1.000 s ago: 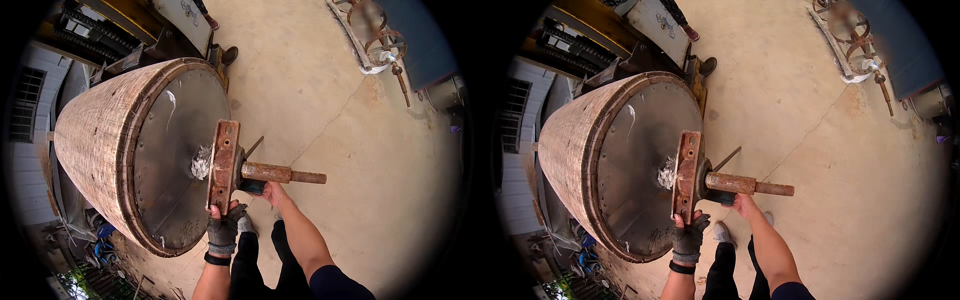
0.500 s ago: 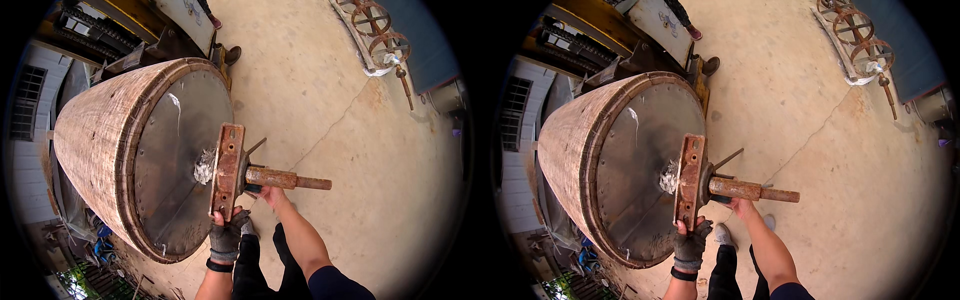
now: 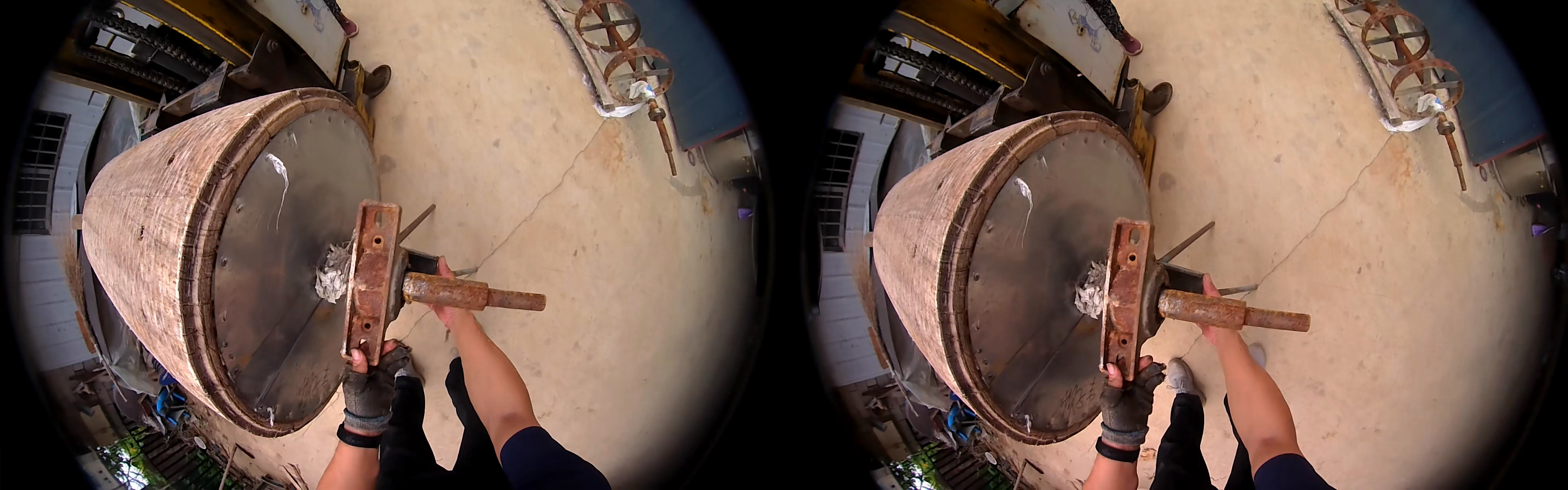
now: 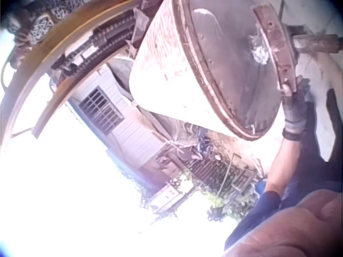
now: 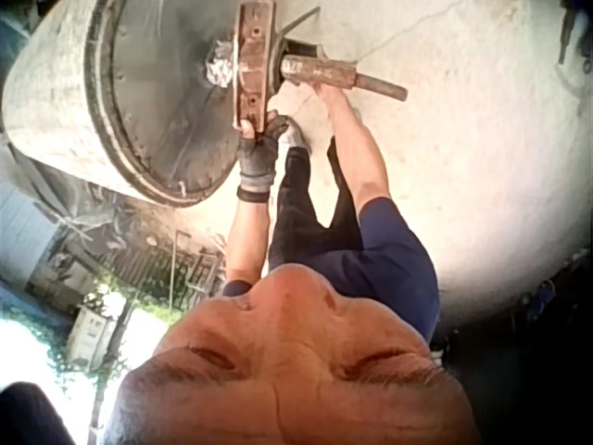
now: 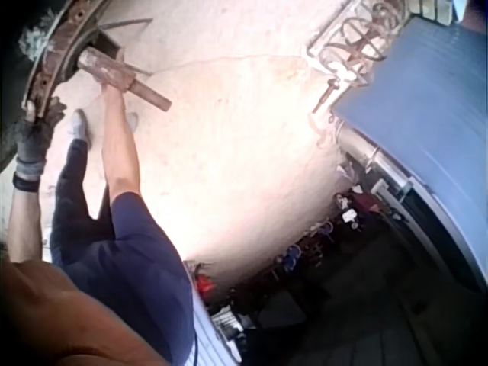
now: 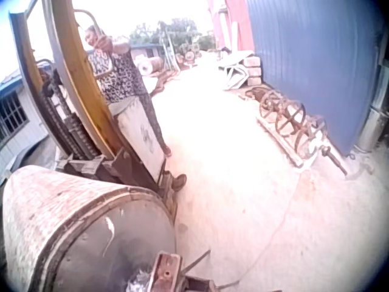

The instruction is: The person assembles a metal mesh cone by threading and tying wires around its frame. They then move to a large cylindrical object and attach a metal bracket to its end.

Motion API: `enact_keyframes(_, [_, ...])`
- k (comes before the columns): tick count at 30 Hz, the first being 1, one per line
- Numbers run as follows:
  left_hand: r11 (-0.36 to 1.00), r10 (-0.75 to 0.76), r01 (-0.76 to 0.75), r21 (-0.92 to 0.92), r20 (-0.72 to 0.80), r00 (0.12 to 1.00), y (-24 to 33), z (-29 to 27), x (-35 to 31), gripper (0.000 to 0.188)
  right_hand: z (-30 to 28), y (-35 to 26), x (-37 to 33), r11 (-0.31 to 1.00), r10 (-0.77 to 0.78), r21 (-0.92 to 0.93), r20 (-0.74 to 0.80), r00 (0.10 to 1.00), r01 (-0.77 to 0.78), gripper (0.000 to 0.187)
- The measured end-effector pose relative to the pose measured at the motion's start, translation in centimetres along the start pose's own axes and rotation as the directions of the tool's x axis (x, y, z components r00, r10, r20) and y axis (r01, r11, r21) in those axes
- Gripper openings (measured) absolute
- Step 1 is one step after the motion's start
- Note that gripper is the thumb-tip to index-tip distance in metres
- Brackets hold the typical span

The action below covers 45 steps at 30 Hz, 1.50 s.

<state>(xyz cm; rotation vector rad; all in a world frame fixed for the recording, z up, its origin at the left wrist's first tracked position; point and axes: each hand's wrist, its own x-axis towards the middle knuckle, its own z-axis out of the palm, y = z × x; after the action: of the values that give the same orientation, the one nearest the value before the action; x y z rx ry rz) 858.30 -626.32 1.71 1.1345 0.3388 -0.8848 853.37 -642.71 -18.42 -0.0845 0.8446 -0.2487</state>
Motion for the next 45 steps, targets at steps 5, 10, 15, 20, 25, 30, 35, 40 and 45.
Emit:
enact_keyframes(5, [1.000, -0.013, 0.013, 0.001, 0.018, 1.000, -0.3, -0.2, 0.1, 0.055, 0.1, -1.3, 0.3, 0.999, 0.036, 0.002, -0.050, 0.998, -0.036, 0.092])
enact_keyframes(10, [0.999, -0.029, 0.028, 0.024, 0.036, 0.999, -1.2, 0.1, 0.3, 0.055, -2.3, -1.7, -2.0, 0.994, -0.086, 0.059, -0.039, 0.996, 0.088, 0.080])
enact_keyframes(15, [0.995, 0.000, 0.000, -0.095, 0.003, 1.000, -0.2, -0.6, -0.4, 0.053, -5.4, -8.4, -24.2, 0.965, -0.218, 0.132, -0.074, 0.973, 0.227, 0.063])
enact_keyframes(20, [0.995, -0.082, 0.084, -0.057, 0.046, 0.996, 1.2, 0.9, -0.6, 0.048, -9.3, -20.1, -46.0, 0.332, -0.942, 0.355, 0.070, 0.329, 0.874, 0.059])
enact_keyframes(25, [0.896, -0.247, 0.216, 0.388, 0.030, 0.969, 2.3, -0.5, -5.1, 0.048, 2.9, -15.6, -33.2, 0.517, -0.739, -0.726, -0.113, 0.664, 0.452, 0.053])
enact_keyframes(30, [0.012, 0.305, -0.732, 0.681, 0.695, 0.651, 11.8, 5.2, -13.0, 0.038, 11.1, -12.1, -26.1, -0.425, -0.589, -0.888, 0.416, 0.692, 0.172, 0.079])
enact_keyframes(35, [-0.536, 0.642, -0.588, 0.606, 0.745, 0.183, 21.4, 7.5, -13.0, 0.064, 13.0, -12.1, -23.8, -0.596, -0.427, -0.794, 0.436, 0.792, 0.115, 0.087])
enact_keyframes(40, [-0.468, 0.684, -0.523, 0.713, 0.667, 0.297, 25.3, 7.2, -9.1, 0.084, 11.2, -11.3, -23.1, -0.614, -0.397, -0.786, 0.388, 0.832, 0.074, 0.089])
enact_keyframes(45, [-0.386, 0.701, -0.527, 0.757, 0.612, 0.365, 24.8, 4.8, -7.1, 0.086, 10.0, -10.1, -22.7, -0.586, -0.379, -0.810, 0.288, 0.879, 0.013, 0.079])
